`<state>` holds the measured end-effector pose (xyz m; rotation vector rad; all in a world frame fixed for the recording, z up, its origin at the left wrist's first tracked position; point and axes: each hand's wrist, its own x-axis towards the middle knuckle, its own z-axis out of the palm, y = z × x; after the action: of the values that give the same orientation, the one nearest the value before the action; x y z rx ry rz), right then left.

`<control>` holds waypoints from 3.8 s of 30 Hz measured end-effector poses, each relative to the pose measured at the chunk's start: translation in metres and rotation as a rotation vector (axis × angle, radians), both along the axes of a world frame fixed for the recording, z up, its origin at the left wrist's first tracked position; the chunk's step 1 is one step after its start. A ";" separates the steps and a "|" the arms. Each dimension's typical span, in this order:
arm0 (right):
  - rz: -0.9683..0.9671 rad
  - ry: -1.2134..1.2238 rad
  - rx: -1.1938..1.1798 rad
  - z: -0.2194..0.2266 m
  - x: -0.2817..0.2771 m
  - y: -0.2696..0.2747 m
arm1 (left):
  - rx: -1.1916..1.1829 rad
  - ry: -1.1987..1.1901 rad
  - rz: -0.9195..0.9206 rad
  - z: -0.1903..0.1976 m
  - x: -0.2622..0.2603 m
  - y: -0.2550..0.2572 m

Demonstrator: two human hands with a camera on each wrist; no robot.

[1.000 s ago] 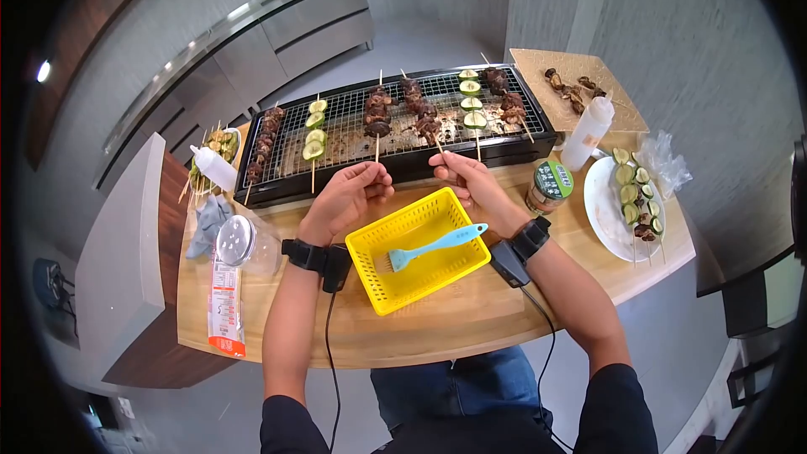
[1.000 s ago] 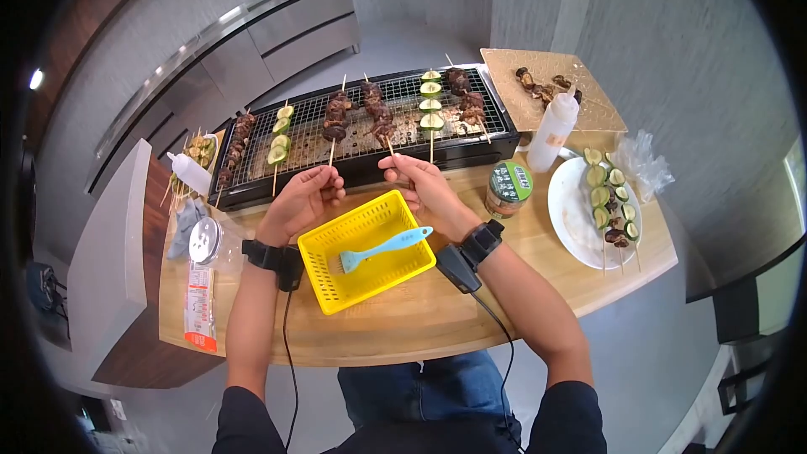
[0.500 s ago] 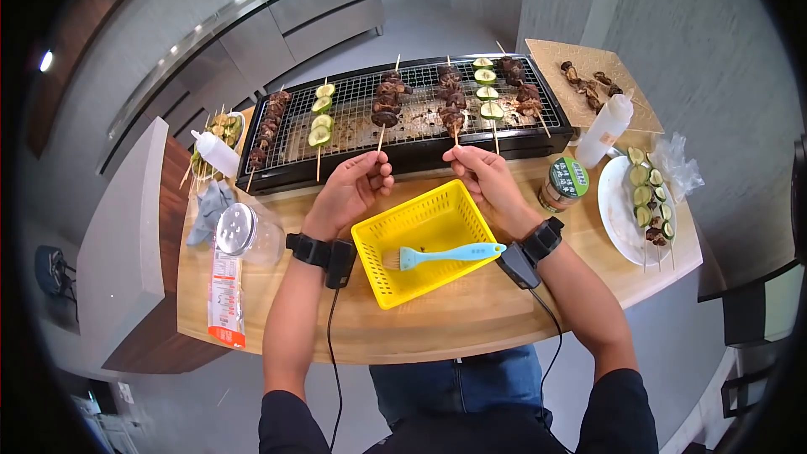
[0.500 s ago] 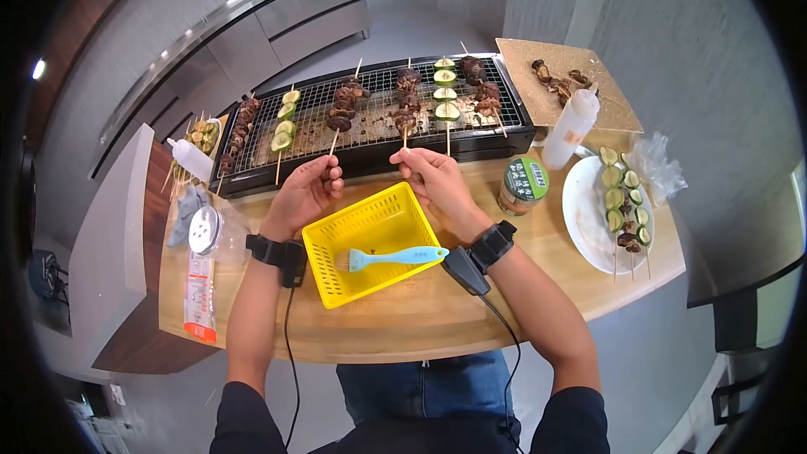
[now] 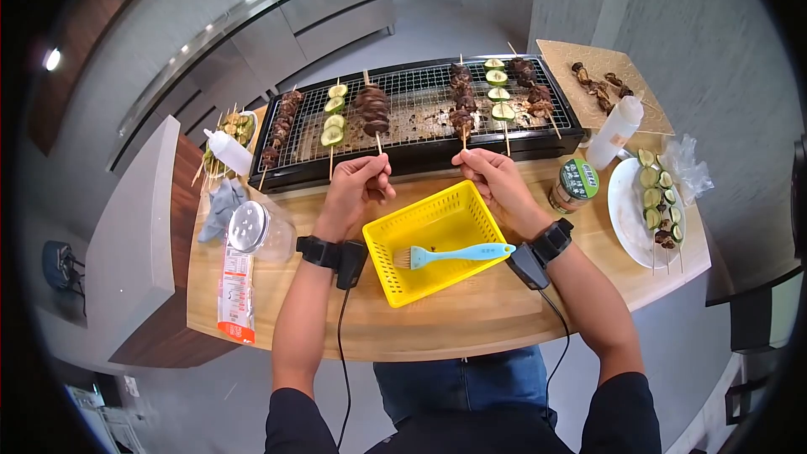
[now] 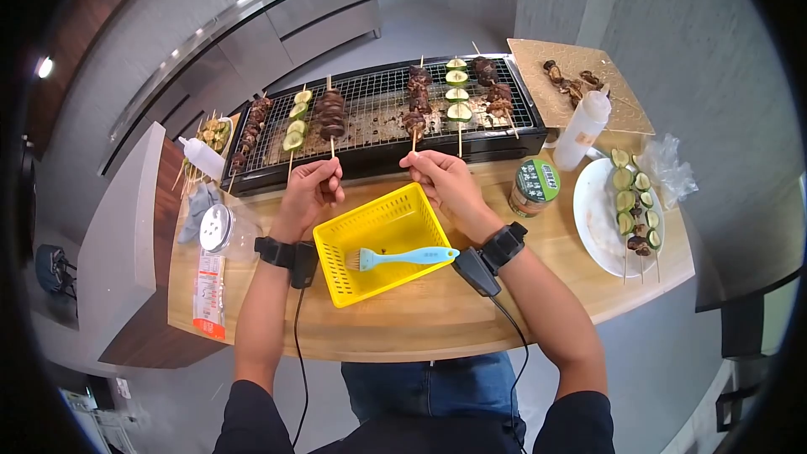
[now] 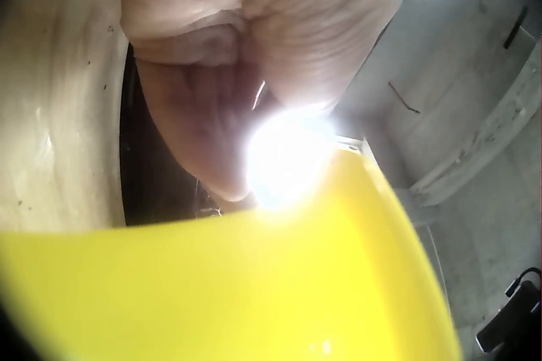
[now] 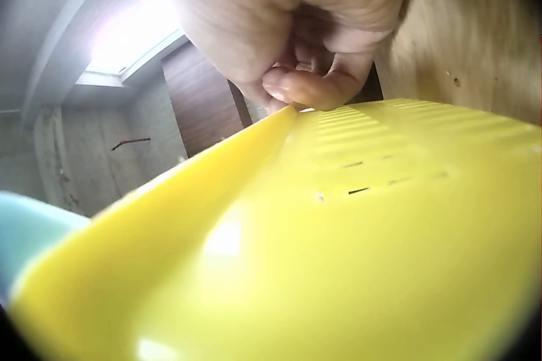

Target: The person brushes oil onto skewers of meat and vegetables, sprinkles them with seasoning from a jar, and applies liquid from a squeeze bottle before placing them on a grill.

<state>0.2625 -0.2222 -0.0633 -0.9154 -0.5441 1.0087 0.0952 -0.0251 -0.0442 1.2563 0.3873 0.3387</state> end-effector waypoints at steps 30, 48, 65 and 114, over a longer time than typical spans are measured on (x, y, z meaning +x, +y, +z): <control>-0.018 0.041 -0.051 0.005 -0.002 0.000 | -0.246 -0.095 -0.074 -0.004 0.002 -0.005; 0.033 0.055 -0.015 0.005 -0.001 -0.002 | -0.136 -0.081 -0.077 -0.007 0.002 -0.003; 0.013 -0.024 0.026 0.003 -0.002 -0.002 | -0.151 -0.087 -0.102 -0.002 0.000 -0.005; 0.044 0.165 0.058 0.005 0.002 -0.005 | 0.005 -0.006 0.010 -0.004 0.001 -0.006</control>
<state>0.2643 -0.2267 -0.0582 -0.7639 -0.4532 1.0923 0.0960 -0.0306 -0.0486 1.2584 0.3881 0.3524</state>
